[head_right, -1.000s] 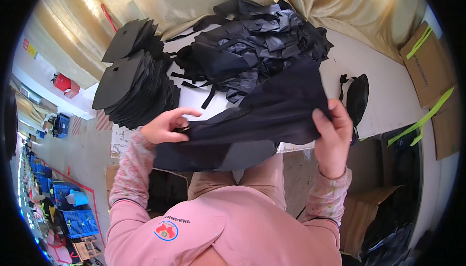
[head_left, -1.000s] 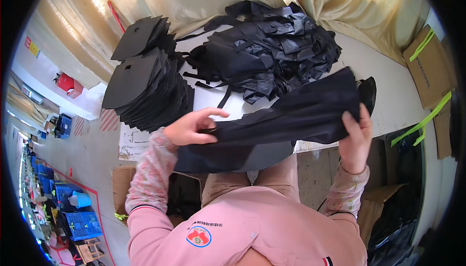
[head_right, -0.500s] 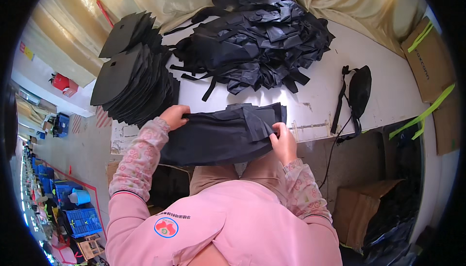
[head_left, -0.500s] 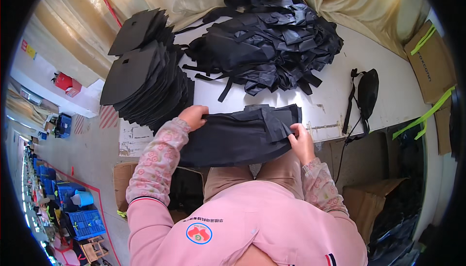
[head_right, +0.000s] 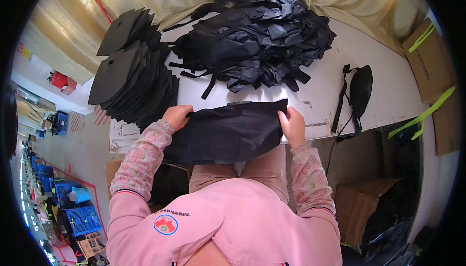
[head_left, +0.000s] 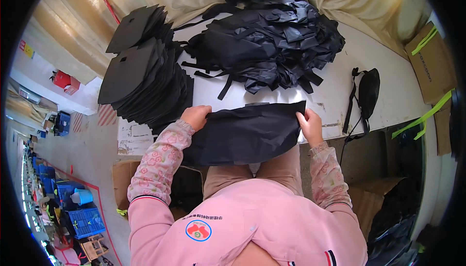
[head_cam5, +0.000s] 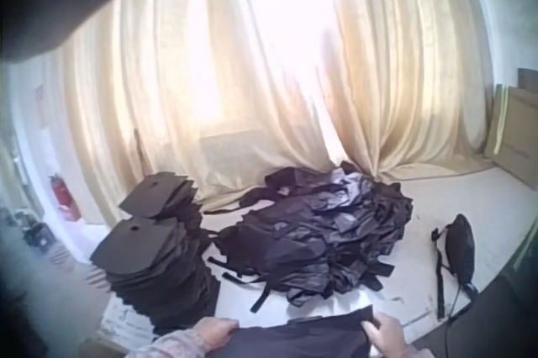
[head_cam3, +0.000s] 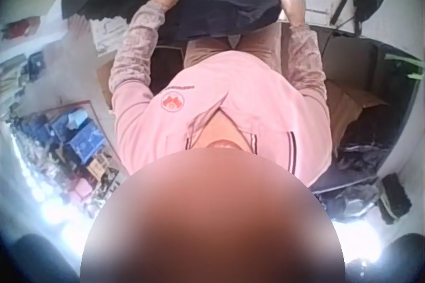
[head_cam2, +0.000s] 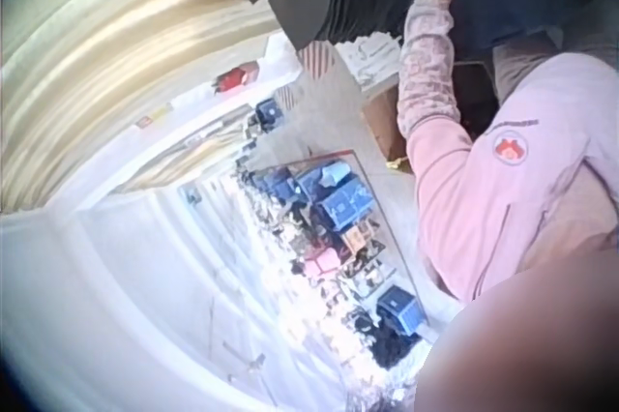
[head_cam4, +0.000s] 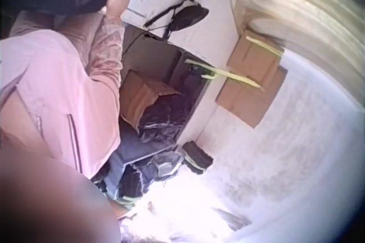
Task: Manually checking and sorting black fabric cut-outs on a workbench.
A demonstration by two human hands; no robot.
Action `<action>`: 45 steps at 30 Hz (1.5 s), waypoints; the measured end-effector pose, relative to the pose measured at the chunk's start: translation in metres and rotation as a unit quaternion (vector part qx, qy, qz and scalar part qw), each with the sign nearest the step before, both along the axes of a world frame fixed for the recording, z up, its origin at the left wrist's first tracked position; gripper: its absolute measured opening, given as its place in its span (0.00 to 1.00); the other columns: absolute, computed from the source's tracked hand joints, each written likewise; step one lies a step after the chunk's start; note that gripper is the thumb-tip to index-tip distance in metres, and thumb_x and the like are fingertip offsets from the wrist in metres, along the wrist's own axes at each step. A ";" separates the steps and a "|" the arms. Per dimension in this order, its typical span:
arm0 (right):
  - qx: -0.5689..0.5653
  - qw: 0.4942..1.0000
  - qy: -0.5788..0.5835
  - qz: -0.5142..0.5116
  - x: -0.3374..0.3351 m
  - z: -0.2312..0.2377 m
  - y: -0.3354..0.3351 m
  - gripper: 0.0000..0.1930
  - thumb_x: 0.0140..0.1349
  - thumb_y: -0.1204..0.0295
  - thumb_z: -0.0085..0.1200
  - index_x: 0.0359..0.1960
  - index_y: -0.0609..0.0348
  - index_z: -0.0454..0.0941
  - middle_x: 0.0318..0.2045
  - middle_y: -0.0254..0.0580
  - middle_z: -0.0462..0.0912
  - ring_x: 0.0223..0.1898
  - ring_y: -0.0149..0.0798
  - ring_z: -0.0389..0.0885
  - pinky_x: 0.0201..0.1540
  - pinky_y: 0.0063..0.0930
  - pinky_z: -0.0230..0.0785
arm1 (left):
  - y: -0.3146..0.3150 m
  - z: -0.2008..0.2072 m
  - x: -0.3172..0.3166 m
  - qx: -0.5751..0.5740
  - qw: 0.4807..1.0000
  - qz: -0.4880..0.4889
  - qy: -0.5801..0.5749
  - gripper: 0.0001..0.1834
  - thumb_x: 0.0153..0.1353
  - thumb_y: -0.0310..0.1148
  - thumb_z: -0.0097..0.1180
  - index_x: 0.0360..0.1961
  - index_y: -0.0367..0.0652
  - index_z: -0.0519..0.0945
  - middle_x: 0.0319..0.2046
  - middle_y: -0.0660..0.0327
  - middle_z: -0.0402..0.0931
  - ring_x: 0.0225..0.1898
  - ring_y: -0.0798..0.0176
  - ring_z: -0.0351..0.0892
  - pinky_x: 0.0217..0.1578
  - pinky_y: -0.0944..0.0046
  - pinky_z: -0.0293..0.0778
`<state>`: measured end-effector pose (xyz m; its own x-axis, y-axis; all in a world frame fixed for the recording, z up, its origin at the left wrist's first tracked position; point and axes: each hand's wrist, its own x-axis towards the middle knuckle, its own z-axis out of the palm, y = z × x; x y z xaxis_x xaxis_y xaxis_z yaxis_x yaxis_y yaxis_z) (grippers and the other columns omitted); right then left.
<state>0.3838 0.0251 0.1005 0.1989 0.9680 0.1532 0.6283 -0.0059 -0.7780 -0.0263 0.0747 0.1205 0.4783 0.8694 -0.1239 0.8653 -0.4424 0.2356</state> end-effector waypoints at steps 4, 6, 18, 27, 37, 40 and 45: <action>0.085 0.965 -0.245 -0.038 -0.004 0.008 -0.010 0.17 0.55 0.70 0.62 0.45 0.60 0.76 0.48 0.50 0.78 0.48 0.51 0.77 0.46 0.42 0.69 | -0.004 -0.003 -0.001 0.020 1.000 -0.004 -0.014 0.14 0.52 0.26 0.61 0.41 0.45 0.76 0.38 0.55 0.79 0.40 0.46 0.80 0.41 0.51 0.76; 0.121 0.963 -0.237 0.050 -0.026 0.022 -0.009 0.22 0.54 0.69 0.63 0.50 0.58 0.73 0.54 0.50 0.73 0.54 0.53 0.72 0.53 0.44 0.65 | -0.003 0.001 0.006 0.017 1.000 -0.005 -0.010 0.14 0.53 0.26 0.61 0.42 0.45 0.76 0.39 0.56 0.79 0.41 0.46 0.80 0.41 0.51 0.76; 0.022 0.860 -0.315 0.402 -0.078 -0.014 -0.016 0.45 0.55 0.39 0.54 0.72 0.43 0.55 0.74 0.47 0.48 0.74 0.56 0.45 0.72 0.60 0.36 | -0.033 0.085 -0.070 -0.244 0.933 0.088 -0.250 0.23 0.53 0.26 0.67 0.51 0.43 0.77 0.41 0.62 0.79 0.40 0.62 0.79 0.40 0.59 0.76; 0.022 0.857 -0.321 0.403 -0.083 -0.013 -0.011 0.45 0.55 0.38 0.53 0.72 0.45 0.56 0.74 0.47 0.47 0.74 0.55 0.44 0.72 0.59 0.34 | -0.053 0.098 -0.163 -0.092 0.960 0.259 -0.044 0.15 0.51 0.28 0.68 0.41 0.37 0.82 0.35 0.55 0.83 0.37 0.59 0.81 0.39 0.61 0.76; 0.198 0.893 -0.097 0.393 -0.138 0.084 0.008 0.36 0.59 0.63 0.63 0.68 0.55 0.61 0.62 0.49 0.70 0.58 0.49 0.73 0.60 0.43 0.63 | -0.073 0.154 -0.063 0.029 0.952 0.116 -0.280 0.17 0.55 0.34 0.67 0.45 0.40 0.80 0.34 0.57 0.82 0.34 0.64 0.82 0.36 0.65 0.76; -0.097 0.776 0.401 0.478 -0.191 0.113 0.011 0.29 0.64 0.72 0.58 0.66 0.58 0.63 0.58 0.46 0.73 0.43 0.34 0.79 0.46 0.29 0.72 | -0.076 0.161 0.003 -0.018 0.943 0.075 -0.324 0.11 0.59 0.29 0.63 0.42 0.38 0.77 0.26 0.61 0.81 0.28 0.68 0.80 0.35 0.69 0.74; -0.091 0.827 0.343 0.436 -0.201 0.091 0.028 0.14 0.63 0.76 0.58 0.50 0.64 0.75 0.33 0.34 0.81 0.29 0.24 0.78 0.32 0.18 0.71 | -0.045 0.176 -0.039 0.344 0.904 0.085 -0.238 0.21 0.49 0.38 0.71 0.41 0.41 0.77 0.40 0.54 0.78 0.44 0.48 0.76 0.47 0.57 0.72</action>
